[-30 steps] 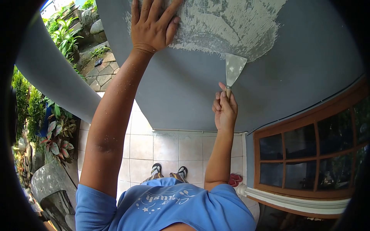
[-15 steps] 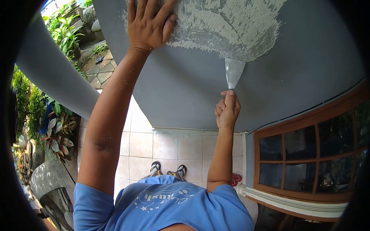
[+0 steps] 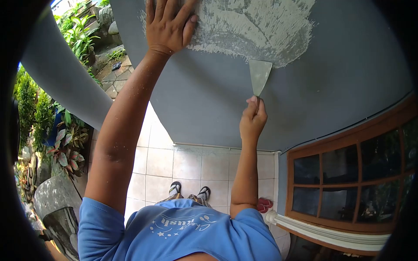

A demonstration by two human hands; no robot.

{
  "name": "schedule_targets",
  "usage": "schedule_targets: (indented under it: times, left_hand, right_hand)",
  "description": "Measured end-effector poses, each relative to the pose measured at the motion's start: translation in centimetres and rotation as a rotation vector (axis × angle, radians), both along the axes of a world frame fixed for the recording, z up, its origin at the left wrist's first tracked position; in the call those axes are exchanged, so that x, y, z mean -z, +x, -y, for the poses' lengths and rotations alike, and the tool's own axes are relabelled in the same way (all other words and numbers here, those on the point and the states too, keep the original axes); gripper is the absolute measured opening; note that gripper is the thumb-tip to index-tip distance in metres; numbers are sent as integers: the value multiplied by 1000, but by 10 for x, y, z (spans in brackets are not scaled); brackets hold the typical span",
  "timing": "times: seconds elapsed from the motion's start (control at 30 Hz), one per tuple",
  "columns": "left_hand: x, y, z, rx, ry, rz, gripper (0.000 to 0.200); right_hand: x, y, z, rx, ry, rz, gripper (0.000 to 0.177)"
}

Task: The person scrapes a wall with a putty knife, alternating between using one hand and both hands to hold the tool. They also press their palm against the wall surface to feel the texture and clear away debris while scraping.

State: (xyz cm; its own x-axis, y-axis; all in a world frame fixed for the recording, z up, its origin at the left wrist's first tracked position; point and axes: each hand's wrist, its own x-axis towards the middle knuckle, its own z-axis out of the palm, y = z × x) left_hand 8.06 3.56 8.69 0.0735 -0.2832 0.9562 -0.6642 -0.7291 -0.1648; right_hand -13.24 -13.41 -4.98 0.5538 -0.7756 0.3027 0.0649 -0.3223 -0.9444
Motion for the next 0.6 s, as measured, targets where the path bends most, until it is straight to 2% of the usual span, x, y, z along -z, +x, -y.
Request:
schedule_targets:
  times: [0.07, 0.13, 0.23, 0.43, 0.53, 0.6]
  left_hand:
    - [2, 2, -1, 16, -12, 28, 55]
    - [0, 3, 0, 27, -17, 35, 55]
    - [1, 0, 0, 31, -17, 2, 56]
    - [3, 1, 0, 39, -12, -5, 56]
    - [0, 1, -1, 38, -4, -23, 56]
    - [2, 3, 0, 33, -11, -27, 56]
  right_hand:
    - [4, 2, 5, 70, -158, 9, 30]
    - [-6, 7, 8, 62, -208, 21, 30]
    - [-14, 2, 13, -18, -156, -6, 29]
    - [-8, 6, 5, 59, -192, 7, 31]
    - [-28, 10, 0, 19, -104, -12, 32]
    - [-14, -1, 7, 36, -43, -87, 32]
